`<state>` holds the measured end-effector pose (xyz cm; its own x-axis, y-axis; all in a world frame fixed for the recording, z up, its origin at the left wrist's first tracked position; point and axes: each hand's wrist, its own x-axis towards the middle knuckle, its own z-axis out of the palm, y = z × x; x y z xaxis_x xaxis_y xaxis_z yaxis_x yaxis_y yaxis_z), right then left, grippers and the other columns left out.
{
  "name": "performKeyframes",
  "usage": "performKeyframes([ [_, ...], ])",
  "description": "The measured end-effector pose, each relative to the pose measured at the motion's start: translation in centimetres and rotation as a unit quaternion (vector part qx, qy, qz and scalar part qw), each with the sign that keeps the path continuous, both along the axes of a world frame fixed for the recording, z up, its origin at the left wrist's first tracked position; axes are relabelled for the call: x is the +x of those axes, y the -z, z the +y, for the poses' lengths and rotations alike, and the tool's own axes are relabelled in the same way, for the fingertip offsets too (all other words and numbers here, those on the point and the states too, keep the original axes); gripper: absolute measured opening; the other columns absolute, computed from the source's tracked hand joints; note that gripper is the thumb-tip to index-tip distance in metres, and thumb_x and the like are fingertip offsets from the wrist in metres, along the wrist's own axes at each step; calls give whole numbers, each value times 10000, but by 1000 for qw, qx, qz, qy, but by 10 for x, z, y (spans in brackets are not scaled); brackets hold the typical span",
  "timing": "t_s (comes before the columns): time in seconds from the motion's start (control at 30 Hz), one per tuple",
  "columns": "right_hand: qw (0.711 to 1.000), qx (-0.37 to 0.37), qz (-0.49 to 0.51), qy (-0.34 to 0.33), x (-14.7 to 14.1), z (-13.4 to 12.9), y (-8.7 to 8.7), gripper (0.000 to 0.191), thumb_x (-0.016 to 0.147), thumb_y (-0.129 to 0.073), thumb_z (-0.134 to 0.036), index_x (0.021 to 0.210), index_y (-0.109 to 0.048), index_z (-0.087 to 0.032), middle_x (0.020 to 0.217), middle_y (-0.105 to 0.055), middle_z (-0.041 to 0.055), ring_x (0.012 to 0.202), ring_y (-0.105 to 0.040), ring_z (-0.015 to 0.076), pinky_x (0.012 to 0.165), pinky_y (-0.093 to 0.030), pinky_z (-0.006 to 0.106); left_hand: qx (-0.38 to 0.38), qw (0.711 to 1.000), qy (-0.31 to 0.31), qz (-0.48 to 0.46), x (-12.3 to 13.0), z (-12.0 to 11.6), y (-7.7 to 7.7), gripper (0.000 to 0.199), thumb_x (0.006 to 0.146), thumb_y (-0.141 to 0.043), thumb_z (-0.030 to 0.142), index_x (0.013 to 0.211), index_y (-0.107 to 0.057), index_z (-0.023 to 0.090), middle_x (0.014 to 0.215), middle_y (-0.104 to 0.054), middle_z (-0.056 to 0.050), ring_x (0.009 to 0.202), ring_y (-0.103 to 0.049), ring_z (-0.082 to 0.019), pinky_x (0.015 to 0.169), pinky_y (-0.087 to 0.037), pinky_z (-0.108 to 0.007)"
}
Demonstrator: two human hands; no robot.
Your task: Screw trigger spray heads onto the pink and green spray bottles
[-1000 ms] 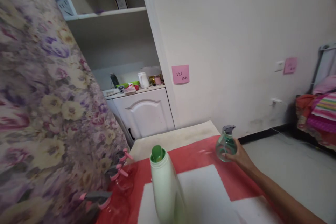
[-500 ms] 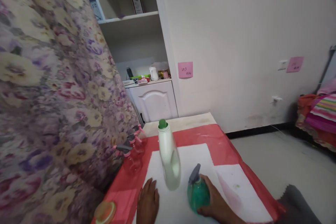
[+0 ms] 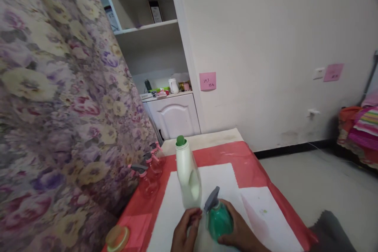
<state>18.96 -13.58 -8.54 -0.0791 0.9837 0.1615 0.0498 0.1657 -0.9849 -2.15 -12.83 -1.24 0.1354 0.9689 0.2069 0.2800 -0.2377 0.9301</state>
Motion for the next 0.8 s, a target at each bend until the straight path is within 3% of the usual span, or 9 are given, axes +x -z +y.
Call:
performKeyframes([
  [0.1,1000,12,1,8,-1,0,0,996,446,-871,-376,1352,-474,-251,1330,-576,104,1252,-498,391,1069,-364,503,-46,997,46,-28,15,2,-38,470,820,-582,573,1110,-673,215,1121,-738,-88,1070,-666,-269,970,-508,-384],
  [0.17,999,26,1,21,-3,0,0,991,446,-868,-365,1349,-478,-249,1323,-572,104,1251,-497,391,1070,-368,494,-58,996,62,-39,19,4,-52,492,850,-535,580,1150,-660,211,1141,-732,-90,1078,-663,-274,999,-485,-406],
  [0.23,999,39,-4,35,-6,0,1,985,446,-862,-356,1347,-476,-254,1316,-567,102,1253,-494,391,1073,-370,487,-54,995,69,-46,22,4,-56,514,852,-519,594,1172,-652,214,1157,-727,-93,1076,-661,-280,991,-487,-410],
  [0.37,995,64,-38,60,-16,0,7,1011,425,-851,-320,1352,-456,-242,1307,-543,127,1245,-484,411,1075,-367,498,-3,998,70,-3,28,0,-55,488,767,-676,526,1159,-654,235,1167,-719,-97,1051,-662,-278,933,-510,-355],
  [0.57,991,55,-78,92,-25,-4,11,1031,420,-813,-211,1367,-407,-250,1288,-519,131,1248,-450,430,1081,-334,542,8,996,77,48,37,-2,-71,315,836,-631,440,1060,-682,224,1047,-750,-94,972,-684,-256,881,-516,-320],
  [0.67,995,46,-57,70,-21,-8,5,1038,418,-805,-205,1372,-397,-240,1307,-505,132,1258,-445,420,1079,-342,521,-1,993,111,49,37,0,-82,294,857,-613,429,1053,-674,218,1024,-748,-74,972,-677,-243,886,-503,-312],
  [0.8,997,77,15,19,-12,-13,-15,914,474,-812,-284,1320,-468,-247,1252,-578,119,1199,-523,391,1037,-399,504,-38,980,192,23,34,7,-95,256,855,-630,395,1015,-669,199,944,-741,-48,914,-669,-214,836,-493,-290],
])
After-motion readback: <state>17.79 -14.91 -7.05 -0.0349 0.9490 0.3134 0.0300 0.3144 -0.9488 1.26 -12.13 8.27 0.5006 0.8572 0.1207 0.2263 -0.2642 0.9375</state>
